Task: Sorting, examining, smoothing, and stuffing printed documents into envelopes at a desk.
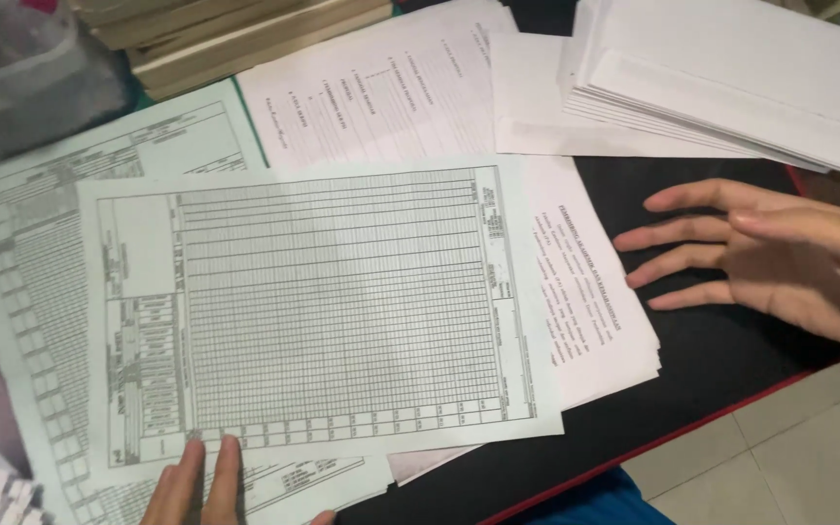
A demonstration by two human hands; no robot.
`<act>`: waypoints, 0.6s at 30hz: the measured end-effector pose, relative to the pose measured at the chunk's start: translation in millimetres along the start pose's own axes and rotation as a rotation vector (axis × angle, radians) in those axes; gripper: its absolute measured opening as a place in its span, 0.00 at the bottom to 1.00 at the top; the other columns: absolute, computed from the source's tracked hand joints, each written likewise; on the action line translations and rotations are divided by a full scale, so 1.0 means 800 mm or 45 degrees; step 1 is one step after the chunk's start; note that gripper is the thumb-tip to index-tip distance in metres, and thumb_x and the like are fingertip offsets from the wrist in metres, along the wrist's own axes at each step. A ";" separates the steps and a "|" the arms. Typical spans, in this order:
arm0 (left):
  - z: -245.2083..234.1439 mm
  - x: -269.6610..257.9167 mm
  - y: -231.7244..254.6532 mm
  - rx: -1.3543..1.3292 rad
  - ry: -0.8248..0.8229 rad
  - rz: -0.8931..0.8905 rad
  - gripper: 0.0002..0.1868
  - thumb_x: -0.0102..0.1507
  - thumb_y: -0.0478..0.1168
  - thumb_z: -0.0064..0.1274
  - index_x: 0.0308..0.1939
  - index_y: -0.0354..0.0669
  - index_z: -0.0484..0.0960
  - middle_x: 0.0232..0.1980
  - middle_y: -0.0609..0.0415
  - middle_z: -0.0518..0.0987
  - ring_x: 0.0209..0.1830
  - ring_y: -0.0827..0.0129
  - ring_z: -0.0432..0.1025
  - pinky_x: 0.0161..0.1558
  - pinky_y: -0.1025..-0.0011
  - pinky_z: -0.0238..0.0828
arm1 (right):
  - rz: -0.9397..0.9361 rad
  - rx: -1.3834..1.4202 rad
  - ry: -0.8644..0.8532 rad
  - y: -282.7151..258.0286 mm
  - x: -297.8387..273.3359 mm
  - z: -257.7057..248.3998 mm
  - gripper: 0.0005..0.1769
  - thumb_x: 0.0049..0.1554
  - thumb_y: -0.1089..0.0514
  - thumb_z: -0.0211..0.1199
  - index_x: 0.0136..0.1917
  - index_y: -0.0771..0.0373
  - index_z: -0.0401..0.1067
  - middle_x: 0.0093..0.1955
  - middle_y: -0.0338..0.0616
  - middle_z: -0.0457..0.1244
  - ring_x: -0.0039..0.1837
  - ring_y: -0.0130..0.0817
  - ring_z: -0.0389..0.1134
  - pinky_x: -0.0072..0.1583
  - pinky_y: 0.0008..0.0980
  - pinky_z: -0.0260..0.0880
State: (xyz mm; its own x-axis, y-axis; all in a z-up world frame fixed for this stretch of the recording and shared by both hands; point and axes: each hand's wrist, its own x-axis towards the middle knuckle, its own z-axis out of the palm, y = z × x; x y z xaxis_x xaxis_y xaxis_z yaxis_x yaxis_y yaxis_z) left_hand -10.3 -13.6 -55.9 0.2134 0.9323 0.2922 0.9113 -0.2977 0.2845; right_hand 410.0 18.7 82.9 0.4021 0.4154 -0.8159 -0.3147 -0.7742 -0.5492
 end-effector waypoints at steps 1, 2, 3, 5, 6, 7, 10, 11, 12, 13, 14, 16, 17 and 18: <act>-0.011 0.005 0.006 0.017 0.009 -0.018 0.47 0.56 0.69 0.46 0.67 0.38 0.79 0.74 0.40 0.72 0.74 0.39 0.66 0.76 0.48 0.62 | -0.011 -0.003 0.001 -0.002 0.001 0.005 0.34 0.60 0.64 0.32 0.75 0.71 0.63 0.72 0.75 0.67 0.67 0.74 0.66 0.67 0.71 0.63; -0.021 0.010 0.012 0.094 -0.055 -0.030 0.48 0.52 0.72 0.47 0.67 0.46 0.79 0.74 0.49 0.72 0.74 0.47 0.67 0.79 0.39 0.51 | -0.022 -0.005 0.001 -0.003 0.002 0.011 0.34 0.60 0.64 0.31 0.75 0.71 0.62 0.72 0.76 0.66 0.67 0.75 0.66 0.68 0.71 0.62; -0.031 0.016 0.018 0.169 -0.121 -0.044 0.49 0.49 0.75 0.49 0.68 0.54 0.78 0.74 0.58 0.71 0.73 0.55 0.68 0.82 0.29 0.40 | -0.033 -0.007 0.001 -0.005 0.004 0.016 0.34 0.60 0.64 0.30 0.75 0.71 0.61 0.72 0.76 0.65 0.68 0.75 0.65 0.69 0.70 0.61; -0.035 0.017 0.013 0.202 -0.129 -0.014 0.51 0.47 0.75 0.52 0.69 0.56 0.77 0.74 0.58 0.72 0.71 0.55 0.70 0.79 0.28 0.44 | -0.050 -0.003 0.022 -0.005 0.003 0.022 0.34 0.60 0.64 0.28 0.75 0.71 0.59 0.73 0.77 0.64 0.69 0.76 0.63 0.70 0.70 0.60; -0.036 0.020 0.010 0.224 -0.139 0.030 0.53 0.44 0.76 0.56 0.70 0.58 0.76 0.74 0.57 0.72 0.70 0.55 0.72 0.76 0.27 0.49 | -0.062 0.000 0.035 -0.007 0.003 0.025 0.34 0.60 0.64 0.27 0.75 0.71 0.58 0.73 0.78 0.63 0.70 0.76 0.63 0.71 0.70 0.59; -0.036 0.018 0.012 0.231 -0.131 0.020 0.53 0.44 0.76 0.56 0.70 0.58 0.76 0.74 0.57 0.72 0.70 0.55 0.72 0.76 0.27 0.49 | -0.074 0.004 0.047 -0.008 0.003 0.026 0.33 0.61 0.64 0.26 0.75 0.71 0.57 0.73 0.79 0.62 0.70 0.77 0.62 0.72 0.69 0.58; -0.032 0.014 0.015 0.261 -0.083 -0.012 0.51 0.47 0.77 0.51 0.70 0.60 0.76 0.74 0.59 0.72 0.71 0.56 0.71 0.78 0.30 0.49 | -0.098 0.017 0.084 -0.005 0.013 0.015 0.33 0.61 0.64 0.24 0.75 0.72 0.55 0.73 0.80 0.61 0.71 0.78 0.61 0.73 0.69 0.56; -0.030 0.013 0.013 0.262 -0.070 -0.011 0.51 0.47 0.78 0.49 0.69 0.60 0.76 0.74 0.59 0.72 0.70 0.57 0.71 0.78 0.29 0.49 | -0.205 -0.036 0.027 0.000 0.025 0.003 0.33 0.61 0.63 0.25 0.75 0.71 0.55 0.74 0.77 0.61 0.70 0.75 0.62 0.71 0.67 0.58; -0.028 0.013 0.012 0.260 -0.056 -0.010 0.51 0.47 0.79 0.48 0.69 0.60 0.76 0.74 0.60 0.72 0.70 0.57 0.71 0.78 0.29 0.49 | -0.311 -0.088 -0.029 0.005 0.037 -0.010 0.32 0.61 0.62 0.27 0.76 0.70 0.55 0.74 0.75 0.61 0.70 0.72 0.63 0.68 0.66 0.61; -0.029 0.014 0.012 0.258 -0.053 -0.009 0.51 0.47 0.79 0.48 0.69 0.60 0.76 0.74 0.60 0.72 0.70 0.57 0.71 0.78 0.29 0.49 | -0.415 -0.142 -0.088 0.011 0.049 -0.023 0.32 0.62 0.61 0.29 0.76 0.69 0.55 0.74 0.72 0.61 0.69 0.69 0.65 0.66 0.65 0.63; -0.030 0.015 0.011 0.268 -0.056 0.009 0.52 0.46 0.79 0.49 0.69 0.60 0.77 0.74 0.60 0.73 0.70 0.58 0.72 0.76 0.28 0.51 | -0.518 -0.197 -0.152 0.016 0.061 -0.035 0.32 0.62 0.60 0.30 0.76 0.68 0.55 0.75 0.69 0.62 0.68 0.67 0.66 0.63 0.63 0.66; -0.030 0.015 0.010 0.279 -0.057 0.027 0.52 0.45 0.79 0.50 0.69 0.60 0.77 0.74 0.60 0.73 0.69 0.58 0.73 0.75 0.27 0.54 | -0.622 -0.253 -0.218 0.002 0.061 -0.033 0.32 0.62 0.59 0.32 0.77 0.67 0.56 0.75 0.66 0.62 0.67 0.64 0.68 0.61 0.62 0.69; -0.029 0.014 0.011 0.268 -0.051 0.012 0.51 0.47 0.78 0.49 0.69 0.60 0.77 0.74 0.60 0.73 0.69 0.58 0.72 0.76 0.27 0.52 | -0.675 -0.289 -0.205 -0.018 0.048 -0.019 0.30 0.61 0.60 0.35 0.75 0.67 0.57 0.73 0.68 0.63 0.64 0.68 0.69 0.58 0.60 0.67; -0.027 0.014 0.012 0.256 -0.041 0.000 0.50 0.48 0.77 0.48 0.69 0.60 0.76 0.74 0.61 0.72 0.70 0.57 0.72 0.76 0.28 0.51 | -0.732 -0.323 -0.190 -0.037 0.035 -0.005 0.29 0.61 0.62 0.37 0.74 0.67 0.58 0.72 0.69 0.64 0.62 0.71 0.70 0.56 0.58 0.66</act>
State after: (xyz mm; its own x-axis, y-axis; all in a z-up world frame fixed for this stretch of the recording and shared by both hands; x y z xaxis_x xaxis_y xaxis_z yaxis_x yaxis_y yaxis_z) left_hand -6.9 -10.4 -29.9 0.2214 0.9393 0.2622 0.9626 -0.2536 0.0955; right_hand 434.1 51.4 77.3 0.3163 0.8455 -0.4303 0.1362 -0.4894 -0.8614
